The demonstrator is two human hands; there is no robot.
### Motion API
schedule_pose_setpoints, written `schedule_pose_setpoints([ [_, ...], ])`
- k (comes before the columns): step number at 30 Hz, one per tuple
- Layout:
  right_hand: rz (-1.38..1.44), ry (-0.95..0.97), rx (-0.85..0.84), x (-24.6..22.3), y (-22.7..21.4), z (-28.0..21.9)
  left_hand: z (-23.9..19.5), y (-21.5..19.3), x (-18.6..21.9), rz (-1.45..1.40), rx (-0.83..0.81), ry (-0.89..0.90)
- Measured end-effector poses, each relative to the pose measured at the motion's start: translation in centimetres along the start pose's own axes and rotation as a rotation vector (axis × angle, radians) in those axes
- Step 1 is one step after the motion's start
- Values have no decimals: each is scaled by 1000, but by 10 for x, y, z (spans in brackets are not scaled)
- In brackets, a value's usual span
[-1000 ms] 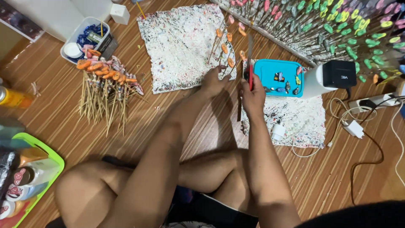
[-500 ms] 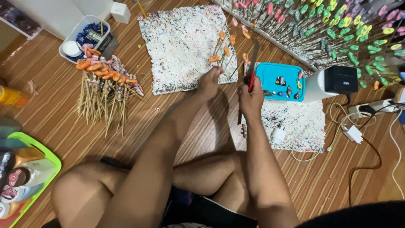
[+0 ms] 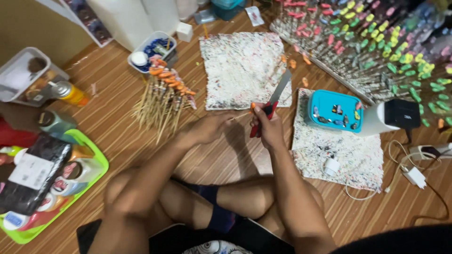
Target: Trimming orange lure components with a knife and assembling them onto wooden skewers.
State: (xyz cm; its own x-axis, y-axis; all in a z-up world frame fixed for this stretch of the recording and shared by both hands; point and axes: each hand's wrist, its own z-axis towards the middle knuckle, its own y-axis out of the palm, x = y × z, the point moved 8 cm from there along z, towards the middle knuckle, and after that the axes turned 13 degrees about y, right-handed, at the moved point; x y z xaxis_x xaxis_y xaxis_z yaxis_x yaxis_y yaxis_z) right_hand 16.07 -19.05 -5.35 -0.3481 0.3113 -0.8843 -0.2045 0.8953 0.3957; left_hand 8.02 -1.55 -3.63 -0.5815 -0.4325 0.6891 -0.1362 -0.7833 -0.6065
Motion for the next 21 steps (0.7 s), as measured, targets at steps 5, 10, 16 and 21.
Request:
schedule_pose_setpoints([
  [5, -45, 7, 35, 13, 38, -5, -7, -13, -8, 129, 315, -100],
  [10, -14, 13, 70, 21, 47, -2, 0, -33, -8, 207, 418, -52],
  [16, -119, 95, -29, 23, 53, -14, 12, -55, -2, 348, 383, 18],
  [21, -215, 139, -98, 14, 58, -15, 18, -58, 2, 516, 322, 29],
])
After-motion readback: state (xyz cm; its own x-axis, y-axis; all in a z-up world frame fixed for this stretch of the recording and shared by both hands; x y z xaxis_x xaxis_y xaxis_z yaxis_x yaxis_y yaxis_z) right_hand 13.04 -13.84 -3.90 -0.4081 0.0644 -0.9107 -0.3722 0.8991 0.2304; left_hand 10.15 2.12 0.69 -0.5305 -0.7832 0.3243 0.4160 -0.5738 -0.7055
